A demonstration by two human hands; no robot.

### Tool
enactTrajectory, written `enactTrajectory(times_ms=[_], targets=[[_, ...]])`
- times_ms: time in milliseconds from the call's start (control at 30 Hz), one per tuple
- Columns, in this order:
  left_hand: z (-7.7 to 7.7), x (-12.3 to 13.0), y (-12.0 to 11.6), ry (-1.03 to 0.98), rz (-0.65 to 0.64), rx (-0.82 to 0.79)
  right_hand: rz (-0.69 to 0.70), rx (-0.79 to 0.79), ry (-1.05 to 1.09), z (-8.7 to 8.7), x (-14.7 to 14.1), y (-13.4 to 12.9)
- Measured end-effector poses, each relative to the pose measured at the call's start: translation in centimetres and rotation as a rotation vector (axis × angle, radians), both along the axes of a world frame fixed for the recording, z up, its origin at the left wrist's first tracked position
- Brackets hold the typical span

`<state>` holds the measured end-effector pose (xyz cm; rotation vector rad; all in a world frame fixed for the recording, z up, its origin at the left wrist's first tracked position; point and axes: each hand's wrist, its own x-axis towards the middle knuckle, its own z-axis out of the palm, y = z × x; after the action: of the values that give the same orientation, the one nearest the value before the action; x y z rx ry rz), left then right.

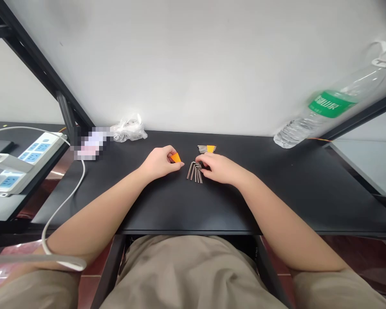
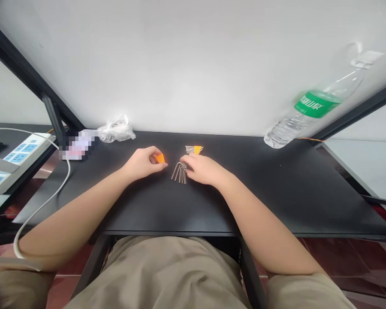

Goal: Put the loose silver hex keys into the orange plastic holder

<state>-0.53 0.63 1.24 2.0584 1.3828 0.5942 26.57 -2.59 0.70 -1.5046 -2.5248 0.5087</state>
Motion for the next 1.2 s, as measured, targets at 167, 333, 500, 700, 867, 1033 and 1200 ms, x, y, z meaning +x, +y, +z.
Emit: enactTrajectory(times_ms=[167,333,500,700,867,1033,1200], targets=[[-0.1,0.0,0.0,0.006,-0.002,0.017,0.000,0.038,-0.068,-0.4,-0.7,0.0],[-0.1,0.0,0.0,0.003,-0.005,0.014,-0.037,0.065,-0.125,-0.4,-1.3,-0.3],[-0.1,0.0,0.0,0.014,-0.015,0.022,-0.119,0.108,-0.175,-0.3,-1.8,-0.8],[-0.2,0.0,0.0,0.038,-0.041,0.033,-0.188,0.132,-0.035,-0.6,-1.1,0.5],[-0.2,0.0,0.1,0.059,-0.045,0.037,-0.164,0.107,0.010,-1.1,-0.7,1.7],[-0.3,-0.1,0.2,0.077,-0.050,0.044,-0.325,0.064,-0.123,-0.6,-0.7,1.7],[-0.4,-0.2,0.4,0.080,-0.052,0.043,-0.467,-0.052,-0.048,-0.4,0.4,1.6]])
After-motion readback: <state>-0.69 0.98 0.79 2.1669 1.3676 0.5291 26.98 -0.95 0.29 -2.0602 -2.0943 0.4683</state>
